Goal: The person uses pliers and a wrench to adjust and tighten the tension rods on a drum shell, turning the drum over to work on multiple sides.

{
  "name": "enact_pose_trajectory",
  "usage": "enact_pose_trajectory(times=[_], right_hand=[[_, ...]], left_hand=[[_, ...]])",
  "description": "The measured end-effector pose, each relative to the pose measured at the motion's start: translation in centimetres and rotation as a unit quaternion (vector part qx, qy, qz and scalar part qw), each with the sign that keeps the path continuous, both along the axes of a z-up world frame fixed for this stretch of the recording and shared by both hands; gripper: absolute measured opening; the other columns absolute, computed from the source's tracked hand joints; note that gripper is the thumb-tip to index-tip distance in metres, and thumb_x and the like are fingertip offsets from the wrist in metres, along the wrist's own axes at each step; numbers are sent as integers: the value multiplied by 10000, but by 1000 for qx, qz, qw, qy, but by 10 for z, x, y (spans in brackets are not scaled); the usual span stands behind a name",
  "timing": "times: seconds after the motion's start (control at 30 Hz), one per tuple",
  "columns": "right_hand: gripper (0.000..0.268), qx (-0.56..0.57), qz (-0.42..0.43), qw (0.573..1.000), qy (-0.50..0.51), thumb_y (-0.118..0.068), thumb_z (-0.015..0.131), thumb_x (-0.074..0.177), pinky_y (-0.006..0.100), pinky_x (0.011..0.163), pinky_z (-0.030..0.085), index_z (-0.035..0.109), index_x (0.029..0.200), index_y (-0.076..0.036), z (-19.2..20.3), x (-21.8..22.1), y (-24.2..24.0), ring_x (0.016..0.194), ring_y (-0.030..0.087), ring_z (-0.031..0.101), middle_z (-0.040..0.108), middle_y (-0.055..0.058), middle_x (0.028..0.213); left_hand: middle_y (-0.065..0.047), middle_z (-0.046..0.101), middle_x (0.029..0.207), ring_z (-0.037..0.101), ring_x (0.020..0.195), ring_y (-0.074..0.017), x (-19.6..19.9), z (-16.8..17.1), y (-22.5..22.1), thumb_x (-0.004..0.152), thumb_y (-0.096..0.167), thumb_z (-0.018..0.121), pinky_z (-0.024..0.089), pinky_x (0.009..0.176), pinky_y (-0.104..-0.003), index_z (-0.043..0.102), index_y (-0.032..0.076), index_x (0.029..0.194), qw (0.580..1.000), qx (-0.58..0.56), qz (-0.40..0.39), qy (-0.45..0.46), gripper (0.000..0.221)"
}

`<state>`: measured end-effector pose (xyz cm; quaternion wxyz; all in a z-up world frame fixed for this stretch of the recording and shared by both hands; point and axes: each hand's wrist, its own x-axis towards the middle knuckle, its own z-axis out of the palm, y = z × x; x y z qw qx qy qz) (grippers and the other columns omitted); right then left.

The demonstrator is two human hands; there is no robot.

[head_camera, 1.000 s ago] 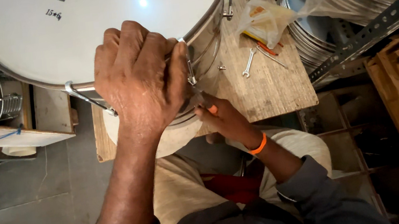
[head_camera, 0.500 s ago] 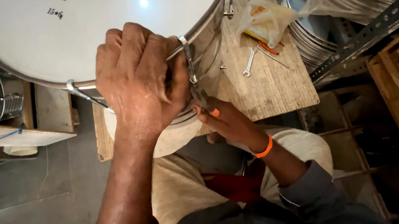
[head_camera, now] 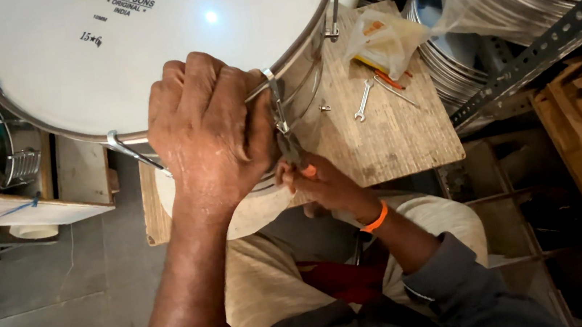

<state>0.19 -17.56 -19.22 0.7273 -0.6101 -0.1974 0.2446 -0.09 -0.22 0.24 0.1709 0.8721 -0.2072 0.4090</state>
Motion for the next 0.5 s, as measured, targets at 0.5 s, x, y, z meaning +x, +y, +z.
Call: enact_pose_trajectory(times=[0.5], right_hand=[[378, 122, 170, 969, 129, -362, 567, 1027, 431, 791, 597, 626, 1165, -16, -2, -11, -33, 966, 276, 706, 696, 172, 1000]], left_hand=[[-64, 559, 990, 536, 900, -262, -8, 9, 2, 914, 123, 777, 407, 778, -409, 708, 84, 1044, 1000, 9, -14, -10, 152]])
